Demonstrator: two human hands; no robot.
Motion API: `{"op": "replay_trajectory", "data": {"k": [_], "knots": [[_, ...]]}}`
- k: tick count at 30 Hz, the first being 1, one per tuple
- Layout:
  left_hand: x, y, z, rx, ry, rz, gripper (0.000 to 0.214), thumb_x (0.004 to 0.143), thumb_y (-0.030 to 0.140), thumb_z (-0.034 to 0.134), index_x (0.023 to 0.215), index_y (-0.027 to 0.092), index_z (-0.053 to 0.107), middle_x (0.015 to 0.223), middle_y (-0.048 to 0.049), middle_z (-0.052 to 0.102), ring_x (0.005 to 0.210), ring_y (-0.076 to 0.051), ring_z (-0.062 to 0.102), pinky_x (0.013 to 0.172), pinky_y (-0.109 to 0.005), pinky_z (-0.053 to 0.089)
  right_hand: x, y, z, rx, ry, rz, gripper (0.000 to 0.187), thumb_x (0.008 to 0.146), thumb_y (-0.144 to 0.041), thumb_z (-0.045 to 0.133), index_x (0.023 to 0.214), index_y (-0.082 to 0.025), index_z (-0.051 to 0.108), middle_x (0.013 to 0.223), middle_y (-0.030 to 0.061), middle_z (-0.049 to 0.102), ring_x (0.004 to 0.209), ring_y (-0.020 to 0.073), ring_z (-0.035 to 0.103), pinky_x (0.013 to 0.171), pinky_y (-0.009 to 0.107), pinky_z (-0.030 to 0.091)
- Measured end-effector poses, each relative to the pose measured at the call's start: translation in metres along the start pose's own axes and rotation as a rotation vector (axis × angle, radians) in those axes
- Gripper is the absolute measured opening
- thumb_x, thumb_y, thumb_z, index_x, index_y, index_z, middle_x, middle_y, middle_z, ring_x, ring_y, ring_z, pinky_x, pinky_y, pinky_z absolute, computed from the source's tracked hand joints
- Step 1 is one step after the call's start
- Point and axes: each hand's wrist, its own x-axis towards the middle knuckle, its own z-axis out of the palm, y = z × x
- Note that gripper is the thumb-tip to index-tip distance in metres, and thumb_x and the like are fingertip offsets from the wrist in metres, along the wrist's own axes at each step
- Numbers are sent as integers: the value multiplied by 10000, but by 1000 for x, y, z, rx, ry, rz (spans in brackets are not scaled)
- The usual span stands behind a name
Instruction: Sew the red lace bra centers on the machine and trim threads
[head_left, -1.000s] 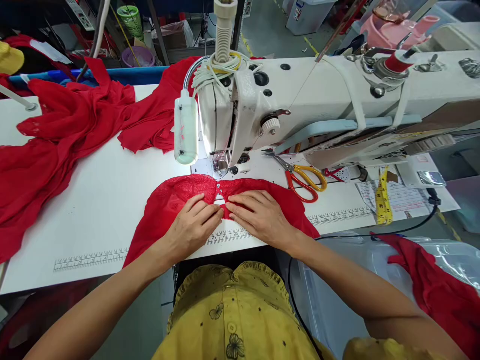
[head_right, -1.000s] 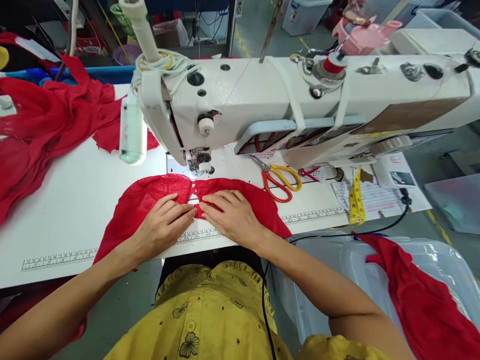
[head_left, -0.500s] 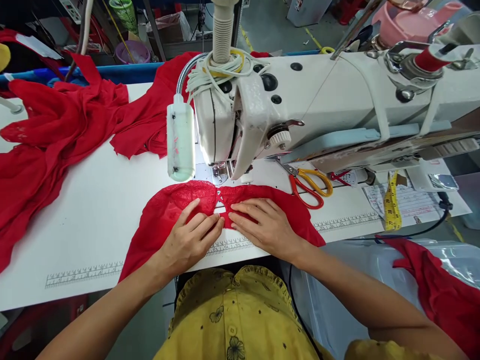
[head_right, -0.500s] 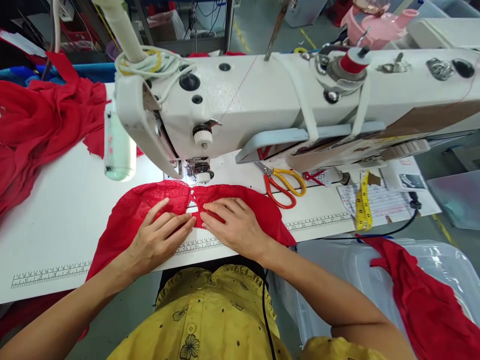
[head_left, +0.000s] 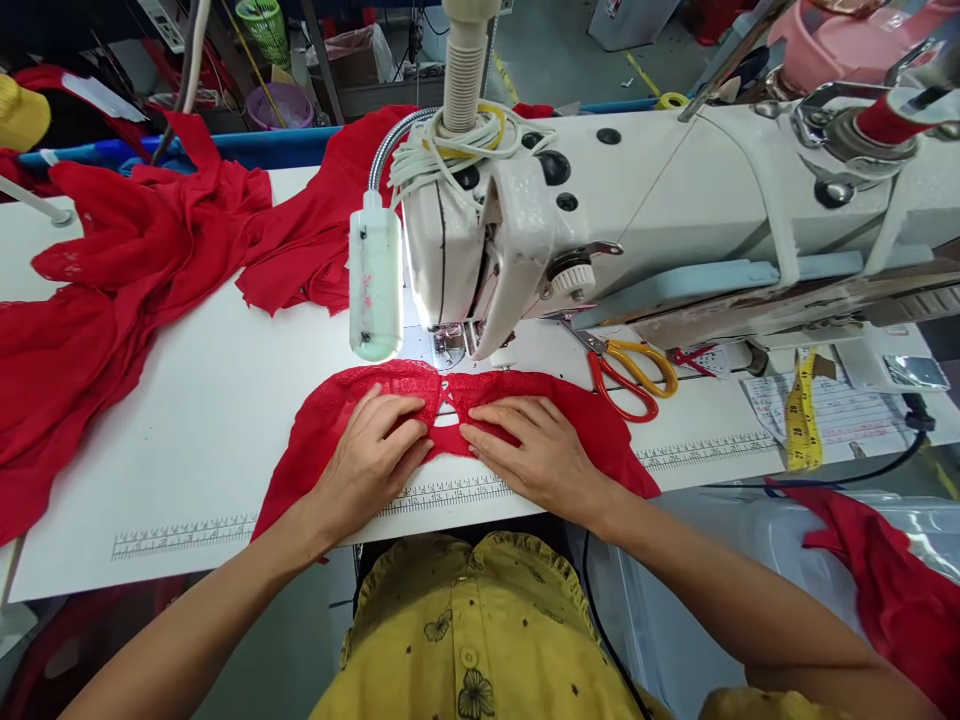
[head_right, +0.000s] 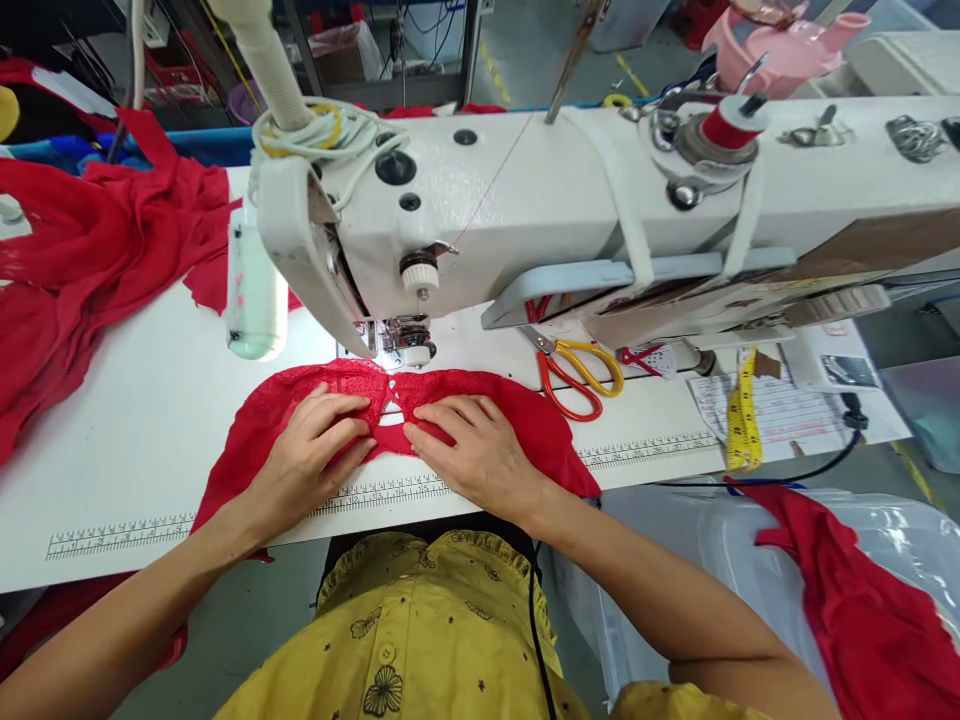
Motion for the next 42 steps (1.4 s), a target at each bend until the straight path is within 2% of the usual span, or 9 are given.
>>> {"op": "replay_trajectory", "data": {"k": [3,5,7,25,29,33,42], "knots": [[-4,-2,-3,103,-58,-68,309,985,322,579,1247,161,555,1341,-151,594,1287,-309,516,1177,-619,297,0,0,0,-4,4,-2,202,942,-229,658,1134,-246,719,1152,16,742,1042,215,601,873,377,453],[-6,-3,-4,145,-79,-99,479,984,384,571,1394,162,459,1400,-165,558,1324,-327,484,1169,-610,314,0,0,0,-7,7,-4,193,943,-228,656,1124,-243,723,1148,15,743,1041,217,600,868,376,453],[-7,-5,-5,165,-96,-111,541,982,408,564,1448,177,417,1426,-159,539,1330,-324,482,1172,-591,319,0,0,0,-9,12,-8,184,945,-226,653,1113,-242,726,1144,15,744,1041,218,600,870,375,451],[-8,-5,-6,165,-108,-128,564,967,417,571,1460,185,426,1433,-141,539,1344,-311,480,1197,-574,297,-1,0,0,14,14,-8,183,955,-218,638,1119,-235,717,1155,37,738,1056,228,605,874,383,457],[-8,-5,-6,177,-104,-121,556,971,412,566,1458,186,420,1429,-145,542,1335,-312,487,1185,-578,310,-1,0,1,43,-2,31,177,971,-250,620,1129,-223,695,1159,40,738,1042,222,615,864,381,445],[-7,-5,-6,183,-89,-102,558,972,408,568,1461,193,408,1426,-144,542,1325,-312,494,1179,-579,318,-1,0,2,64,3,74,152,982,-283,607,1085,-197,677,1150,52,742,1026,216,629,846,372,438],[-7,-4,-6,191,-82,-93,551,975,405,564,1458,190,408,1422,-150,545,1323,-306,497,1178,-570,315,0,0,0,81,2,71,120,978,-268,606,1037,-183,667,1164,49,739,1023,219,629,847,371,437]]}}
